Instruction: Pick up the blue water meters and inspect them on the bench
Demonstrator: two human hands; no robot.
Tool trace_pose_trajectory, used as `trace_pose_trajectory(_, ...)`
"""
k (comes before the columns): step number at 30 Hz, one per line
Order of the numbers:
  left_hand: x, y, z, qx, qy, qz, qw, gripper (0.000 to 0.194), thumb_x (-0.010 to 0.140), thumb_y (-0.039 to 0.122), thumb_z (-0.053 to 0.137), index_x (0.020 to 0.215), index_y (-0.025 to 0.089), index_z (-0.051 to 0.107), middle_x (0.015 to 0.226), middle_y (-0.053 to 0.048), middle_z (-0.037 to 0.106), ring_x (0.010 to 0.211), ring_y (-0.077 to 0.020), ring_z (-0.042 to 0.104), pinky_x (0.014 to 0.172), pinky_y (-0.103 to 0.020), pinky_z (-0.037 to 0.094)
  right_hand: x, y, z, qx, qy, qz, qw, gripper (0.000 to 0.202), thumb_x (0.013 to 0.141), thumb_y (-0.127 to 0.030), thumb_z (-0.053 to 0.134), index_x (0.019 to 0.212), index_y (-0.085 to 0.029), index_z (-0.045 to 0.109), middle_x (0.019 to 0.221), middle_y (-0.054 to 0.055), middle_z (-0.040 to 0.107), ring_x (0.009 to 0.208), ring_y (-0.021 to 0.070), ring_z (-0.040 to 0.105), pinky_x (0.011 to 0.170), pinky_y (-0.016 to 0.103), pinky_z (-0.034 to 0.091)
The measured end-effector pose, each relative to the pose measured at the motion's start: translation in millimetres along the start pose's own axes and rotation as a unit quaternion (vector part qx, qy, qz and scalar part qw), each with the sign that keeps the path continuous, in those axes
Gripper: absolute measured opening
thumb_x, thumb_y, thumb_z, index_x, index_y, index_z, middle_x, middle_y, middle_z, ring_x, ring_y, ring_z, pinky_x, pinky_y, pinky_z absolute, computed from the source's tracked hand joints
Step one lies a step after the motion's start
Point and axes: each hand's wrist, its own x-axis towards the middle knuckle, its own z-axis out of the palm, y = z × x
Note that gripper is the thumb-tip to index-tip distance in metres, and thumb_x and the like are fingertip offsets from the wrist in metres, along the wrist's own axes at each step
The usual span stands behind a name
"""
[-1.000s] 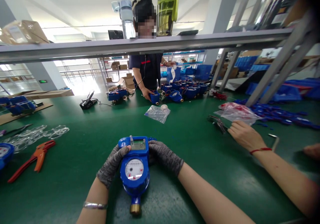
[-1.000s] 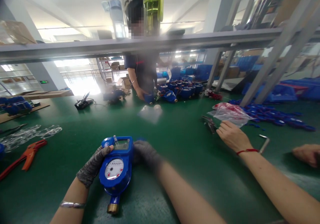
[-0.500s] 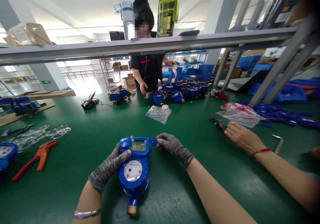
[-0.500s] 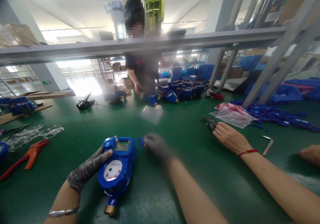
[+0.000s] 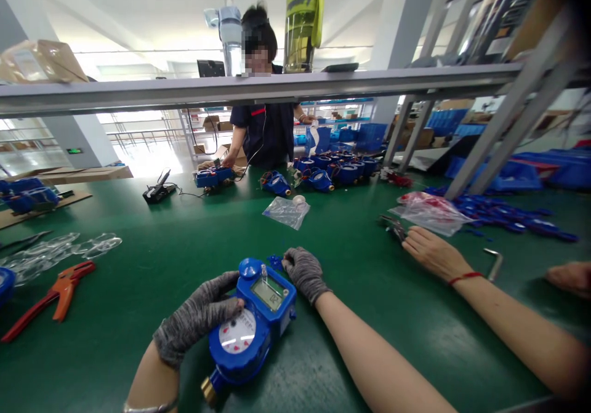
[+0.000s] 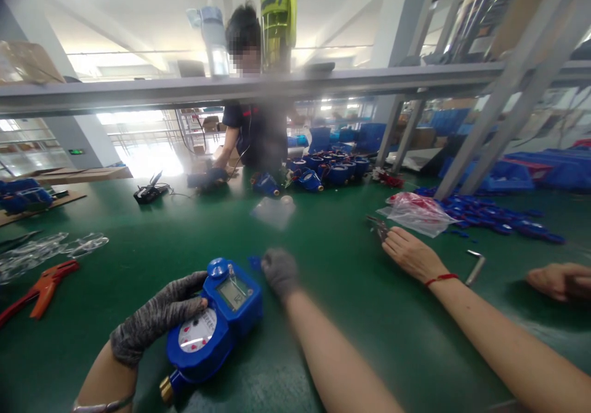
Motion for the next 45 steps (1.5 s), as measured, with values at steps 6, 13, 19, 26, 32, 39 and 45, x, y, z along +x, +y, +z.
trace_pose_trajectory(6, -18.6, 8.4, -9.5, 0.105, 0.054, -0.065, 0.991, 0.043, 0.068, 0.026, 0.075, 0.109, 0.020, 0.063, 0.119, -0.005, 0.058, 0.104, -0.0205, 0.058, 0.085, -0.026, 0.049, 3.7, -3.6, 5.2, -0.006, 0.007, 0.030, 1.000, 0.020, 0.083, -0.028, 0.048, 0.084, -0.015, 0.064, 0.084, 0.009, 0.058, 0.080, 0.0201, 0.052, 0.074, 0.032, 0.037)
trace_pose_trajectory(13, 2.6, 1.7, -6.4, 0.038, 0.085, -0.035, 0.995, 0.033, 0.069, 0.029, 0.074, 0.097, 0.014, 0.066, 0.098, -0.010, 0.065, 0.085, -0.0198, 0.062, 0.075, -0.028, 0.051, 10.0, 2.4, -6.0, 0.100, -0.005, 0.045, 0.994, 0.020, 0.084, -0.025, 0.049, 0.085, -0.010, 0.061, 0.086, 0.010, 0.059, 0.082, 0.0184, 0.053, 0.079, 0.031, 0.040)
trace_pose_trajectory(19, 11.3, -3.0, -2.3, 0.112, -0.025, -0.006, 0.993, 0.035, 0.074, 0.030, 0.070, 0.104, 0.013, 0.066, 0.103, -0.013, 0.062, 0.085, -0.0204, 0.060, 0.074, -0.029, 0.048, -16.2, 5.9, -33.8, 0.433, -0.143, 0.063, 0.888, 0.030, 0.085, -0.036, 0.049, 0.098, -0.009, 0.052, 0.087, 0.008, 0.061, 0.070, 0.0139, 0.059, 0.066, 0.026, 0.047)
trace_pose_trajectory(26, 7.7, -1.9, -0.8, 0.085, -0.160, 0.023, 0.983, 0.026, 0.081, 0.018, 0.060, 0.105, 0.016, 0.068, 0.118, -0.015, 0.056, 0.107, -0.0306, 0.054, 0.091, -0.043, 0.043, -91.5, 4.5, -77.8, 0.377, -0.143, -0.049, 0.914, 0.020, 0.085, -0.031, 0.054, 0.091, -0.013, 0.057, 0.086, 0.004, 0.059, 0.078, 0.0134, 0.055, 0.069, 0.025, 0.044)
trace_pose_trajectory(32, 16.7, -7.7, 1.1, 0.004, -0.207, 0.017, 0.978, 0.019, 0.079, 0.010, 0.055, 0.092, 0.013, 0.069, 0.116, -0.017, 0.057, 0.108, -0.0339, 0.052, 0.096, -0.053, 0.035, -130.5, 4.5, -95.2, 0.326, -0.141, -0.112, 0.928, 0.014, 0.085, -0.026, 0.054, 0.091, -0.015, 0.058, 0.087, 0.002, 0.056, 0.078, 0.0113, 0.052, 0.068, 0.022, 0.042)
trace_pose_trajectory(39, 18.3, -8.1, 0.3, 0.010, -0.176, 0.005, 0.984, 0.017, 0.079, 0.010, 0.055, 0.090, 0.016, 0.068, 0.110, -0.011, 0.060, 0.102, -0.0274, 0.056, 0.090, -0.041, 0.043, -121.1, 2.2, -96.4, 0.260, -0.090, -0.191, 0.942, 0.015, 0.085, -0.025, 0.052, 0.090, -0.012, 0.059, 0.088, 0.004, 0.055, 0.079, 0.0110, 0.049, 0.071, 0.023, 0.040)
trace_pose_trajectory(45, 19.0, -6.2, 4.4, -0.003, -0.171, 0.001, 0.985, 0.017, 0.080, 0.011, 0.054, 0.090, 0.016, 0.067, 0.108, -0.009, 0.060, 0.098, -0.0253, 0.057, 0.088, -0.040, 0.044, -107.4, -4.0, -105.1, 0.214, -0.090, -0.259, 0.937, 0.020, 0.085, -0.024, 0.049, 0.090, -0.010, 0.063, 0.088, 0.006, 0.057, 0.080, 0.0128, 0.051, 0.073, 0.024, 0.042)
